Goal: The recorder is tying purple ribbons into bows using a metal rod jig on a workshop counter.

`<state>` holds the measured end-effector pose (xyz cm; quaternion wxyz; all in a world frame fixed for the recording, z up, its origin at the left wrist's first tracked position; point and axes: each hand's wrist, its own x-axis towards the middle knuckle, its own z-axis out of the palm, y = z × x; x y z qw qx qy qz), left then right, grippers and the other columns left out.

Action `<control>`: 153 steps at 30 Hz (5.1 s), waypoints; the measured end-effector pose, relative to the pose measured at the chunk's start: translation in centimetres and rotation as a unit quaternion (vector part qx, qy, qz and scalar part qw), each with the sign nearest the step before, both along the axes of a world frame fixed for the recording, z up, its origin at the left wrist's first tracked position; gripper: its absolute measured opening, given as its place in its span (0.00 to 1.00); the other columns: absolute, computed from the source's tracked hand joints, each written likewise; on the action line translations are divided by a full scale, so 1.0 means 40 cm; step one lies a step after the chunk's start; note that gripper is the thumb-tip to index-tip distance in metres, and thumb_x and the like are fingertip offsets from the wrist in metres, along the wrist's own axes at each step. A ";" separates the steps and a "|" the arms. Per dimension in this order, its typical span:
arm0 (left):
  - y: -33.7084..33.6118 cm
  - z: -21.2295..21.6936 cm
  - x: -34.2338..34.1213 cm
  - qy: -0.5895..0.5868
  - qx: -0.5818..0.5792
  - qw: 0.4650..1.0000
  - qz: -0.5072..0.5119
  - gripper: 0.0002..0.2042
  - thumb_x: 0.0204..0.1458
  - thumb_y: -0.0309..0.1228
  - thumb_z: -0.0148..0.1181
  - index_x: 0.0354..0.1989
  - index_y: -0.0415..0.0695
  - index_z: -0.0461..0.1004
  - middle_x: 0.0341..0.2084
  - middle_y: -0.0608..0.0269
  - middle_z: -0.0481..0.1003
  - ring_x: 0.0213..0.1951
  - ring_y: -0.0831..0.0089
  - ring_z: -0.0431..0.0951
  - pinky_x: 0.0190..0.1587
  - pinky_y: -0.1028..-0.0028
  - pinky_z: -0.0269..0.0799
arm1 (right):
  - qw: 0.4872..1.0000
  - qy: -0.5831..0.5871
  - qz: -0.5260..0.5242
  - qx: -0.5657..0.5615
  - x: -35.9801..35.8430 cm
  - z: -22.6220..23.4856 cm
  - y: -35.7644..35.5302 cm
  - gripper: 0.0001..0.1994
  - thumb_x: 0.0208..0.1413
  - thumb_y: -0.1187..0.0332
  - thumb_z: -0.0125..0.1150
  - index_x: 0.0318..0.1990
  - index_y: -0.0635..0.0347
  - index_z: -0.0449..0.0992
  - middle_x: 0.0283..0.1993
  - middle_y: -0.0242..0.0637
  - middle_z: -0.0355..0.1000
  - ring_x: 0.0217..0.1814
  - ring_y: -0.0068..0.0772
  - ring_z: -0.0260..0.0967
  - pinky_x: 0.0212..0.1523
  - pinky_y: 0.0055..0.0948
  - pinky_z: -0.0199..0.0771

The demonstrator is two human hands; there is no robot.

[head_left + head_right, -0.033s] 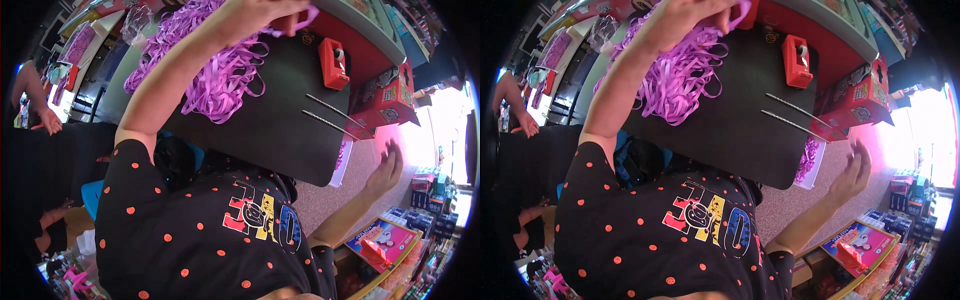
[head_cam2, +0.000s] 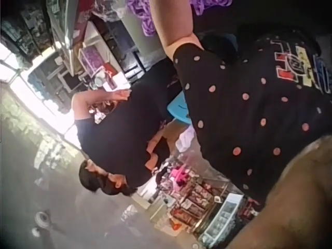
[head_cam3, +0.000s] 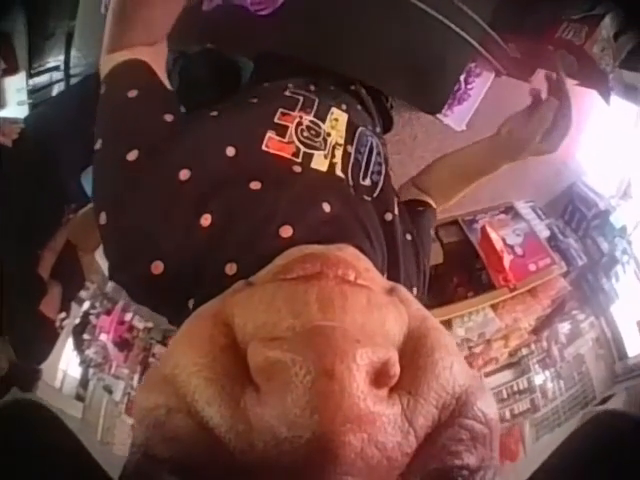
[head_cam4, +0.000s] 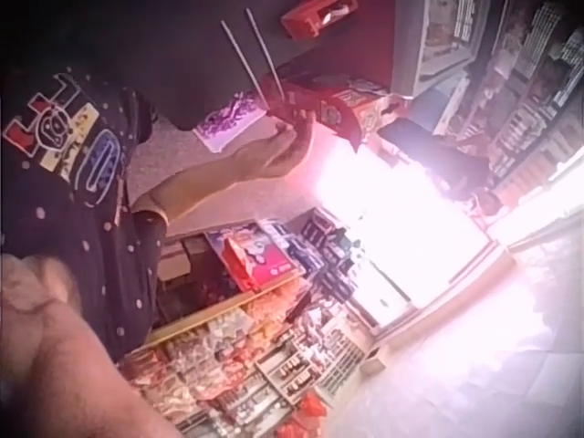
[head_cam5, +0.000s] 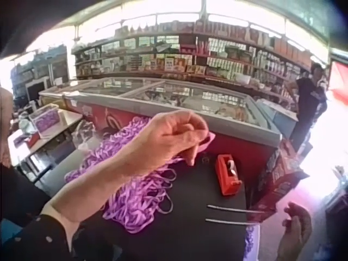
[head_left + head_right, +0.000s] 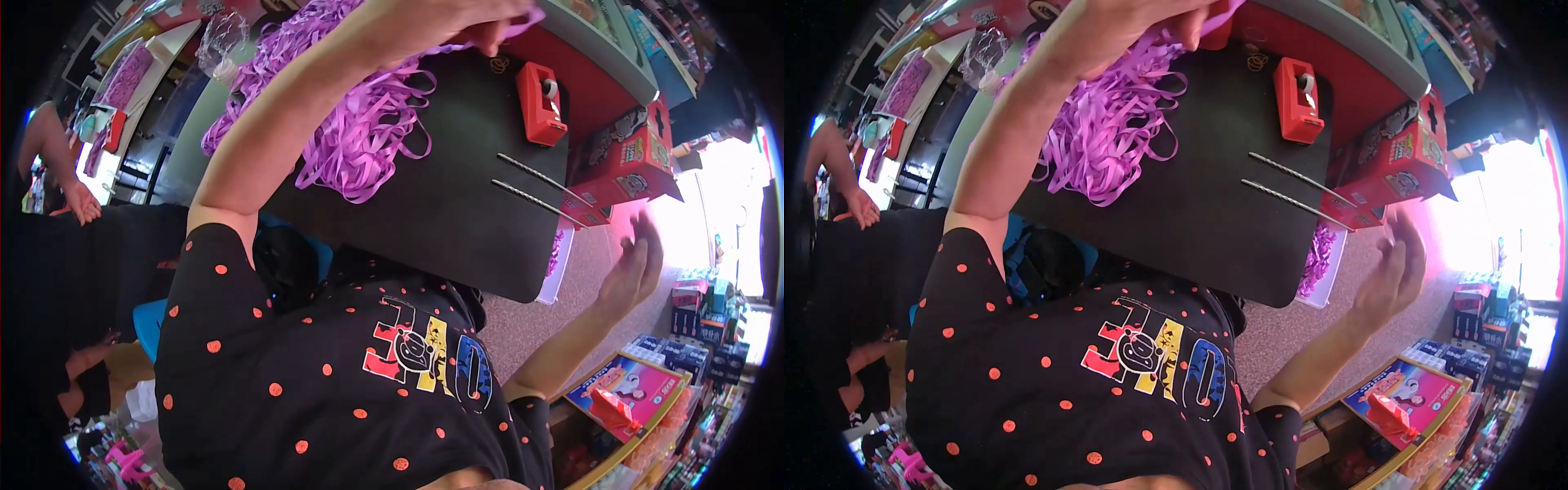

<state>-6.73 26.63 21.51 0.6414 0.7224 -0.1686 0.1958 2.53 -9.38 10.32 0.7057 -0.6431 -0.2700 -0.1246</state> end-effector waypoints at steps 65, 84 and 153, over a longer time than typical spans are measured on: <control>-0.471 -0.402 0.641 0.081 0.740 0.667 0.027 0.09 0.46 0.26 0.52 0.34 0.40 0.77 0.38 0.51 0.74 0.42 0.54 0.75 0.41 0.61 0.76 | 0.830 0.529 0.153 0.093 0.230 -0.425 -0.060 0.08 0.55 0.68 0.60 0.41 0.60 0.76 0.24 0.20 0.67 0.20 0.09 0.56 0.19 0.11 0.54; -0.476 -0.361 0.622 -0.042 0.728 0.674 0.118 0.09 0.44 0.22 0.51 0.35 0.38 0.73 0.36 0.51 0.71 0.42 0.54 0.73 0.40 0.62 0.75 | 0.887 0.421 0.165 0.096 0.218 -0.419 -0.023 0.11 0.51 0.67 0.64 0.39 0.65 0.77 0.30 0.30 0.74 0.27 0.13 0.65 0.26 0.12 0.62; -0.455 -0.520 0.399 0.068 0.376 0.922 0.068 0.11 0.50 0.37 0.60 0.35 0.44 0.80 0.42 0.65 0.72 0.50 0.63 0.64 0.54 0.67 0.59 | 0.957 0.201 -0.106 -0.182 -0.083 -0.923 -0.102 0.13 0.43 0.75 0.64 0.37 0.60 0.70 0.36 0.36 0.66 0.39 0.34 0.66 0.41 0.28 0.68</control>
